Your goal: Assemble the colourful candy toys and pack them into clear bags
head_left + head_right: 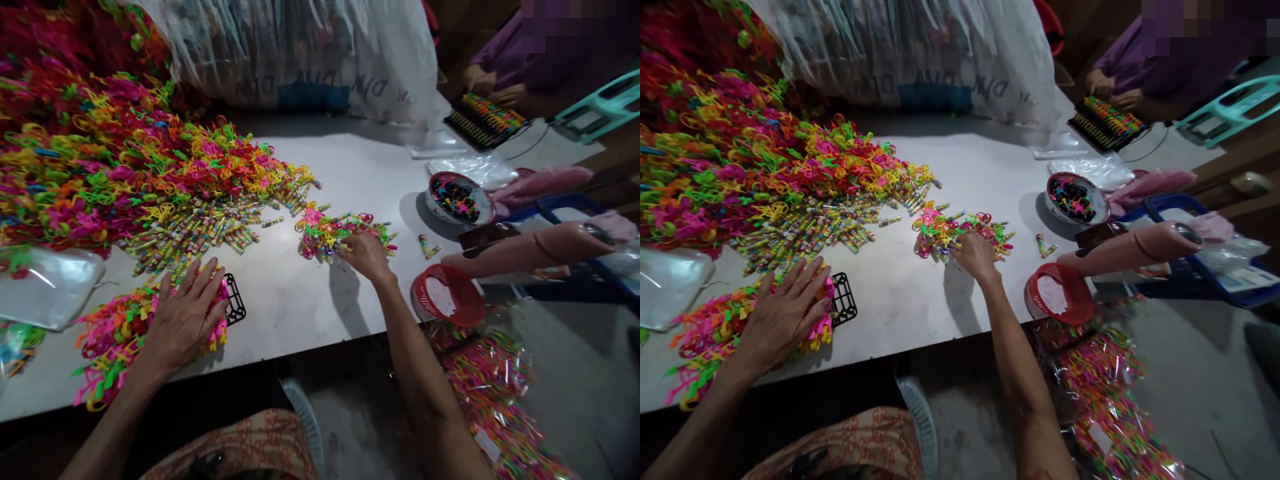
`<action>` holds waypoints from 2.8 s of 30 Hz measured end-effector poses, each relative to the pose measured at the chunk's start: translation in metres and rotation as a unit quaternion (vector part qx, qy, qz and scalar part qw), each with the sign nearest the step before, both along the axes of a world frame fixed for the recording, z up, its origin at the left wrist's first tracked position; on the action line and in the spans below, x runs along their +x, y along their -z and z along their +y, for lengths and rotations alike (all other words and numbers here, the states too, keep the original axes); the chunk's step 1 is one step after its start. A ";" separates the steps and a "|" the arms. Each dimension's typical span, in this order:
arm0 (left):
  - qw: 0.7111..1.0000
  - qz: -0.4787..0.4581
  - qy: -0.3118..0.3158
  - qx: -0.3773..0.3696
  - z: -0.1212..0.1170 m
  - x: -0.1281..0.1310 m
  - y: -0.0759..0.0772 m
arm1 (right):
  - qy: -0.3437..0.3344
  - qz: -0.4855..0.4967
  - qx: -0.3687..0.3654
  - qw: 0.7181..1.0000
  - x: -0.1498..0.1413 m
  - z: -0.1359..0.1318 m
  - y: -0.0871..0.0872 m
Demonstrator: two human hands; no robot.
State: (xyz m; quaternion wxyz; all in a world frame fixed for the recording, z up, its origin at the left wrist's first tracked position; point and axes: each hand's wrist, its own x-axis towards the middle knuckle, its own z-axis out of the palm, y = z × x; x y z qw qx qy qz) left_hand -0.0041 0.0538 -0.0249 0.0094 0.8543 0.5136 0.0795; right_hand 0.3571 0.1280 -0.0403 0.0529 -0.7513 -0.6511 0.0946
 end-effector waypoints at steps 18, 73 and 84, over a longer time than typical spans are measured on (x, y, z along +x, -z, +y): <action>1.000 0.009 -0.006 -0.002 -0.002 0.003 -0.005 | 0.064 0.160 0.123 0.977 -0.068 -0.007 0.017; 0.998 0.043 0.021 0.044 -0.005 0.000 0.004 | 0.085 0.030 -0.008 0.996 -0.072 0.050 0.008; 0.999 0.028 -0.002 0.034 -0.007 0.004 0.002 | 0.053 0.625 -0.045 0.777 -0.063 -0.012 0.011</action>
